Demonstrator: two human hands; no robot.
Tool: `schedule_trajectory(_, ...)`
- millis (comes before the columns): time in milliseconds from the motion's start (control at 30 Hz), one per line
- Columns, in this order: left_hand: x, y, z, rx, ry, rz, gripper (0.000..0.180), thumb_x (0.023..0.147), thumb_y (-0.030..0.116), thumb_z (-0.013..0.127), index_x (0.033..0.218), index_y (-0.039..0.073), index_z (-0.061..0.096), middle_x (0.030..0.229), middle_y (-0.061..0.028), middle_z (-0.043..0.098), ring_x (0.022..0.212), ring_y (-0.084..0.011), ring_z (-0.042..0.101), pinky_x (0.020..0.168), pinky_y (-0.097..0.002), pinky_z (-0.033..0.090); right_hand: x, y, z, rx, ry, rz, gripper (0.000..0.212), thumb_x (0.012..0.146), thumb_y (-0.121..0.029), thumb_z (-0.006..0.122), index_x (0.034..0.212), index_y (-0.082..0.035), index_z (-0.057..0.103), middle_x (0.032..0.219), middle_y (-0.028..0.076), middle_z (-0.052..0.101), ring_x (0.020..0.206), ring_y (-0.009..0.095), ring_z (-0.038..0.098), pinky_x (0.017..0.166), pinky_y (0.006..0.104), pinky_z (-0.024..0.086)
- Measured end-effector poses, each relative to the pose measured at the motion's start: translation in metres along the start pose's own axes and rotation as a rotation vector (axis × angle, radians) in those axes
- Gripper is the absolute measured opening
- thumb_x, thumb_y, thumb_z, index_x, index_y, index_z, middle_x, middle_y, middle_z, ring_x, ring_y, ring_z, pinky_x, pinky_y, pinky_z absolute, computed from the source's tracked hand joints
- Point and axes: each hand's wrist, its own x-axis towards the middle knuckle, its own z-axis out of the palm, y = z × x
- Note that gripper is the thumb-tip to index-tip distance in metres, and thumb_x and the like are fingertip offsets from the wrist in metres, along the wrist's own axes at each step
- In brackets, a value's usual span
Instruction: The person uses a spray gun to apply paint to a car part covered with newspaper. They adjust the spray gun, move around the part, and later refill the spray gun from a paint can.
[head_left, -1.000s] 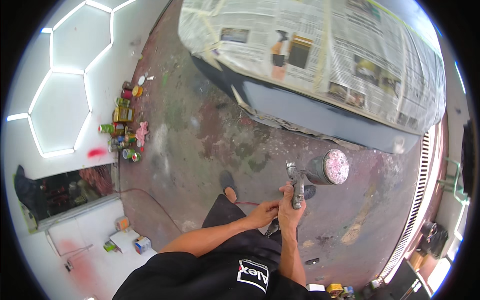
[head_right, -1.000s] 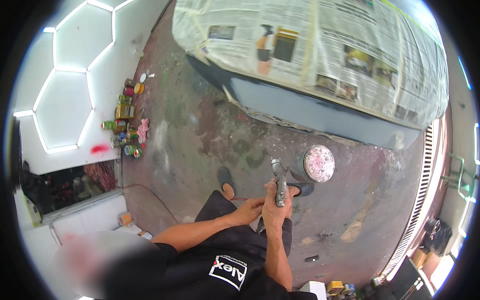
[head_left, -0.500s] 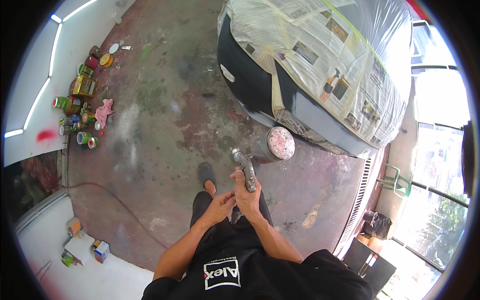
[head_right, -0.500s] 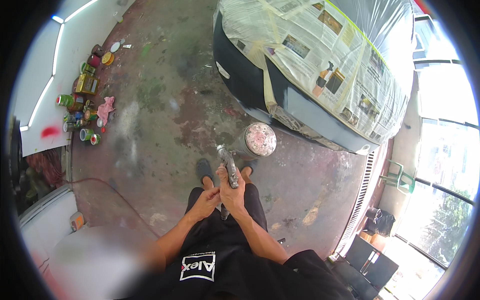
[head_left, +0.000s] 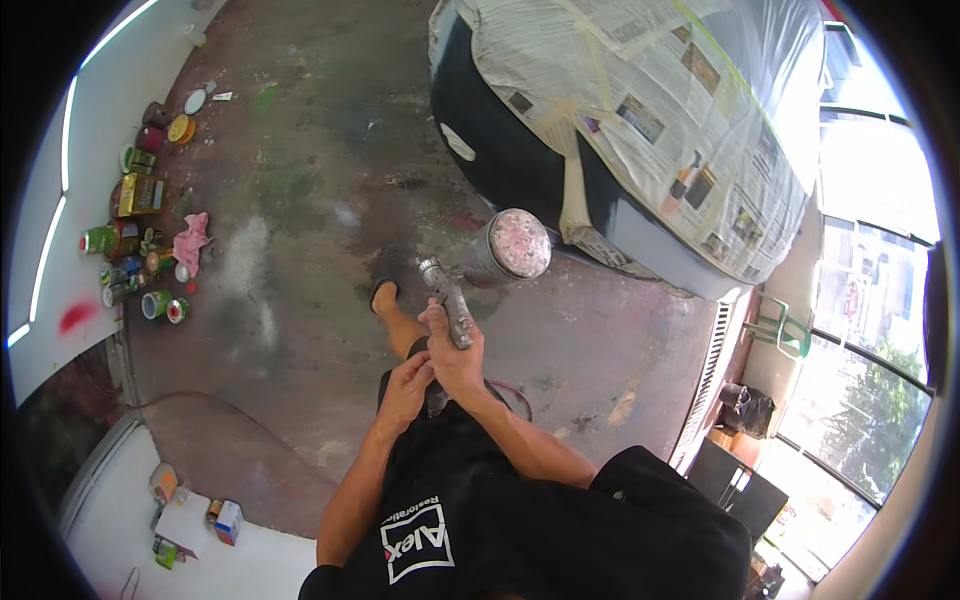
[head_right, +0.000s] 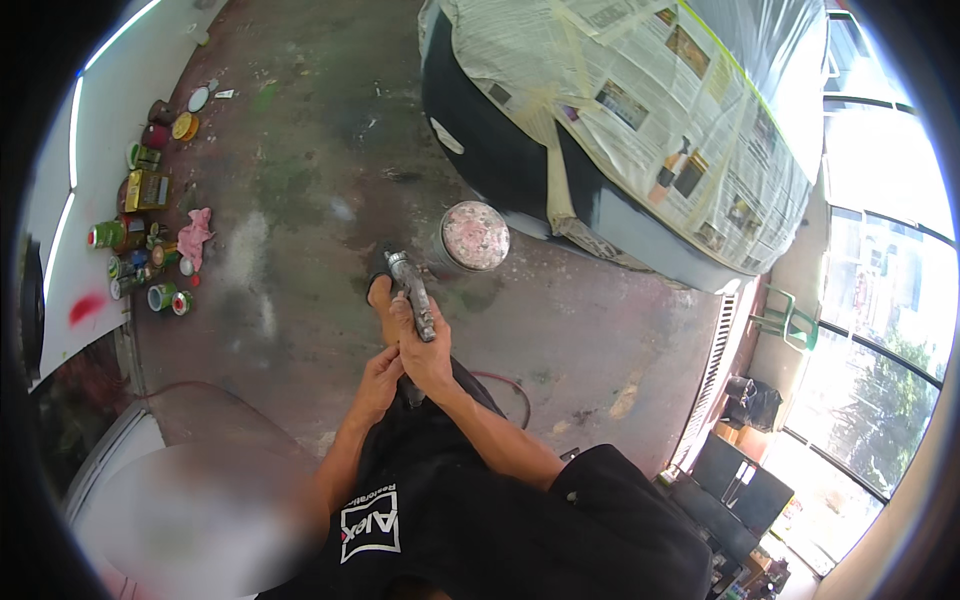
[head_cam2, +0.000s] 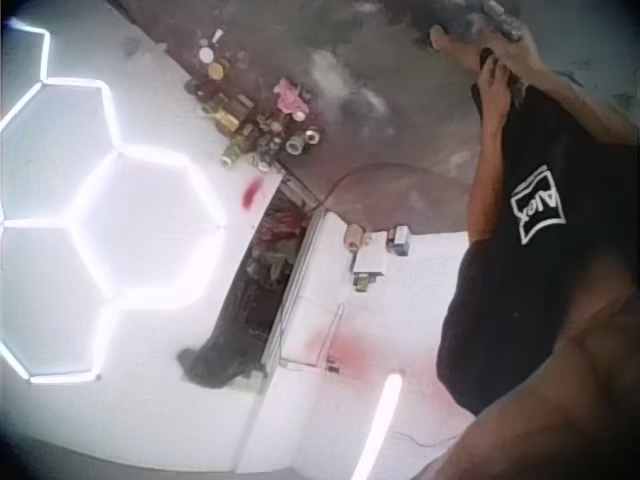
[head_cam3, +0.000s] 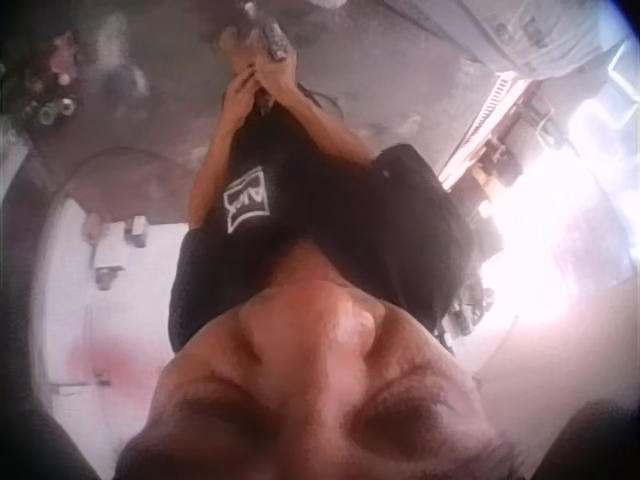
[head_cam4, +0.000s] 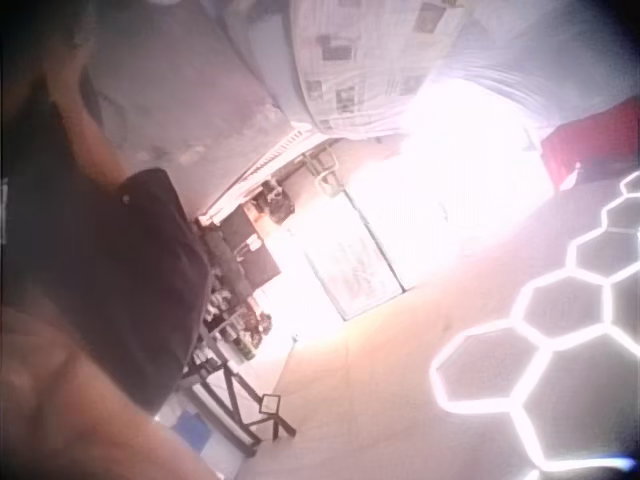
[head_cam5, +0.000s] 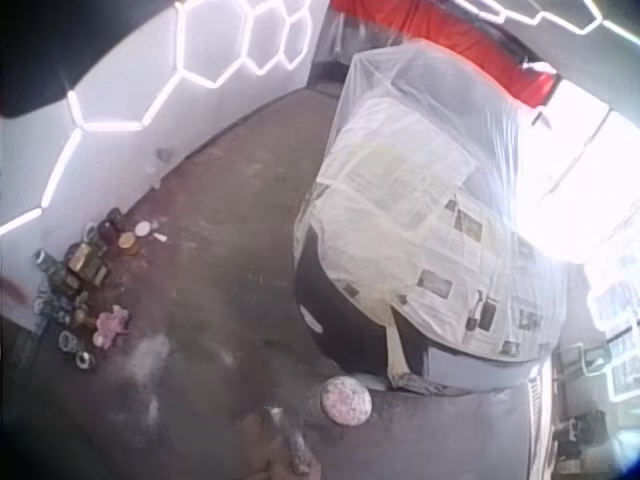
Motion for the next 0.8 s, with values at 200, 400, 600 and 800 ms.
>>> schedule_trajectory(200,0.052,0.064,-0.045,0.043,-0.063,-0.088,0.033,0.124,0.023,0.060,0.143,0.000,0.072,0.120,0.0015,0.076,0.110,-0.0080,0.068,0.099,-0.0270,0.054,0.068,-0.005,0.053,0.034,0.022,0.000,0.047,0.117,-0.040,0.074,0.140,0.001,0.071,0.111,0.003,0.076,0.077,0.005,0.057,0.068,0.0256,0.048)
schedule_trajectory(400,0.114,0.127,-0.072,-0.004,-0.067,-0.213,0.035,0.124,0.024,0.060,0.147,0.000,0.072,0.125,0.0018,0.075,0.115,-0.0077,0.066,0.103,-0.0276,0.053,0.132,-0.038,0.100,0.072,0.084,0.074,0.046,0.120,-0.036,0.068,0.146,0.002,0.067,0.116,0.008,0.075,0.067,0.005,0.055,0.060,0.0270,0.044)
schedule_trajectory(600,0.168,0.172,-0.108,-0.014,-0.098,-0.226,0.034,0.124,0.022,0.059,0.147,0.002,0.073,0.123,0.0029,0.074,0.112,-0.0071,0.066,0.100,-0.0271,0.053,0.180,-0.073,0.164,0.203,0.274,0.046,0.040,0.119,-0.036,0.072,0.133,0.001,0.071,0.107,0.003,0.073,0.066,0.003,0.051,0.057,0.0257,0.039)
schedule_trajectory(800,0.208,0.267,-0.180,0.194,-0.184,-0.302,0.033,0.123,0.023,0.060,0.144,0.002,0.074,0.120,0.0039,0.074,0.108,-0.0064,0.065,0.099,-0.0272,0.053,0.226,-0.099,0.249,0.338,0.395,0.034,0.048,0.123,-0.042,0.060,0.143,0.001,0.060,0.115,0.009,0.068,0.065,0.010,0.053,0.060,0.0285,0.045)
